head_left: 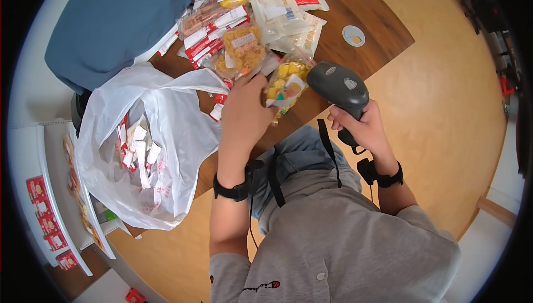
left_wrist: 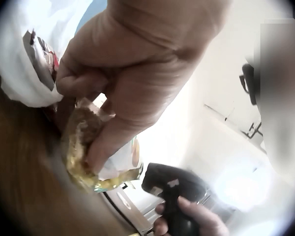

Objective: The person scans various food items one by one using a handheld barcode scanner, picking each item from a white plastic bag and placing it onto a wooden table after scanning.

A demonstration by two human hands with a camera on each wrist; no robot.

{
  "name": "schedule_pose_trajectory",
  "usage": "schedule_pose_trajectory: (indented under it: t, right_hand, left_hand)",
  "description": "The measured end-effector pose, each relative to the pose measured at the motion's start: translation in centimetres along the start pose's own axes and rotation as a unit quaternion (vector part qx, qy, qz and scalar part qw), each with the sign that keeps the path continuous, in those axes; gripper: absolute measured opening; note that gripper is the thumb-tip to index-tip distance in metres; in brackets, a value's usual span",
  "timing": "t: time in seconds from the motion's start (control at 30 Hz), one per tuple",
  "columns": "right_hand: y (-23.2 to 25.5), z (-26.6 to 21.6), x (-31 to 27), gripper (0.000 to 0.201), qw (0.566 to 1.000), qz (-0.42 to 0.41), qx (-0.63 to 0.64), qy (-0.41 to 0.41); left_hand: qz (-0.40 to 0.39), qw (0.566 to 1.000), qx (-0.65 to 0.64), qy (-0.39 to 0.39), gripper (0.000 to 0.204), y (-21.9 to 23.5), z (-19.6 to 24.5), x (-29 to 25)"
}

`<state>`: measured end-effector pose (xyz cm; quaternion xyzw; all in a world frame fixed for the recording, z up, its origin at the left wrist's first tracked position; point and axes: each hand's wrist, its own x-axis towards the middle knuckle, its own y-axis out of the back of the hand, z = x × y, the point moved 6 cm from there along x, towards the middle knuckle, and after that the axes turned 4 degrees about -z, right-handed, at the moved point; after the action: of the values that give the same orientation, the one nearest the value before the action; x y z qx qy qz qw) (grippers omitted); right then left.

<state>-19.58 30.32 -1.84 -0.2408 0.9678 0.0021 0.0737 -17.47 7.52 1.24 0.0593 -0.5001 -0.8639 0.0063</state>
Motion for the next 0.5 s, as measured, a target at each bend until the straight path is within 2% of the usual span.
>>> schedule_pose_trajectory:
  t: [0.03,0.07,0.1,0.13,0.17,0.2,0.27,0.3,0.33,0.4,0.43,0.47,0.5]
  right_hand:
    - [0.2,0.1,-0.1,0.011,1.000,0.002,0.000,-0.002]
    - [0.4,0.2,-0.1,0.011,1.000,0.003,0.000,-0.004]
    - [0.5,0.3,-0.2,0.011,1.000,0.005,0.002,-0.004]
    - [0.6,0.3,-0.3,0.011,1.000,0.009,0.003,-0.005]
    - [0.6,0.3,-0.2,0.011,1.000,0.011,0.006,-0.004]
    - [0.5,0.2,-0.1,0.011,1.000,0.008,0.009,-0.002]
    - [0.4,0.2,0.0,0.010,0.999,0.016,0.031,-0.008]
    - [0.2,0.3,0.1,0.010,0.999,0.017,0.032,-0.016]
    - [0.0,0.4,0.2,0.010,0.999,0.012,0.036,-0.015]
    - [-0.5,0.6,0.3,0.009,1.000,-0.007,0.027,-0.015]
    - [-0.7,0.7,0.3,0.009,1.000,-0.011,0.004,-0.008]
    - [-1.2,0.6,0.3,0.009,1.000,-0.020,0.008,-0.008]
    - [-1.6,0.2,0.2,0.008,1.000,-0.016,-0.011,-0.011]
  left_hand:
    - [-0.023,0.997,-0.066,0.017,0.046,0.3,-0.4,-0.2]
    - [-0.025,0.998,-0.064,0.014,0.046,0.4,-1.0,-0.4]
    - [-0.028,0.965,-0.259,0.014,0.046,0.2,-1.8,-0.6]
    - [-0.029,0.895,-0.444,0.016,0.046,0.3,-2.3,-1.0]
    - [-0.042,0.848,-0.528,0.023,0.055,0.7,-2.7,-1.4]
    - [-0.040,0.850,-0.524,0.024,0.055,1.1,-2.9,-1.9]
    - [0.042,0.713,-0.699,-0.029,0.056,2.8,-3.7,-3.1]
    - [0.083,0.688,-0.720,-0.028,0.054,2.9,-4.5,-3.5]
    - [0.086,0.692,-0.716,-0.027,0.054,2.9,-5.0,-3.8]
    - [0.170,0.579,-0.797,0.009,0.047,2.5,-7.3,-4.7]
    - [0.100,0.555,-0.824,-0.049,0.041,2.2,-8.5,-4.6]
    - [0.108,0.559,-0.821,-0.046,0.041,2.0,-9.6,-4.8]
    - [0.054,0.461,-0.881,-0.096,0.040,1.9,-9.8,-5.0]
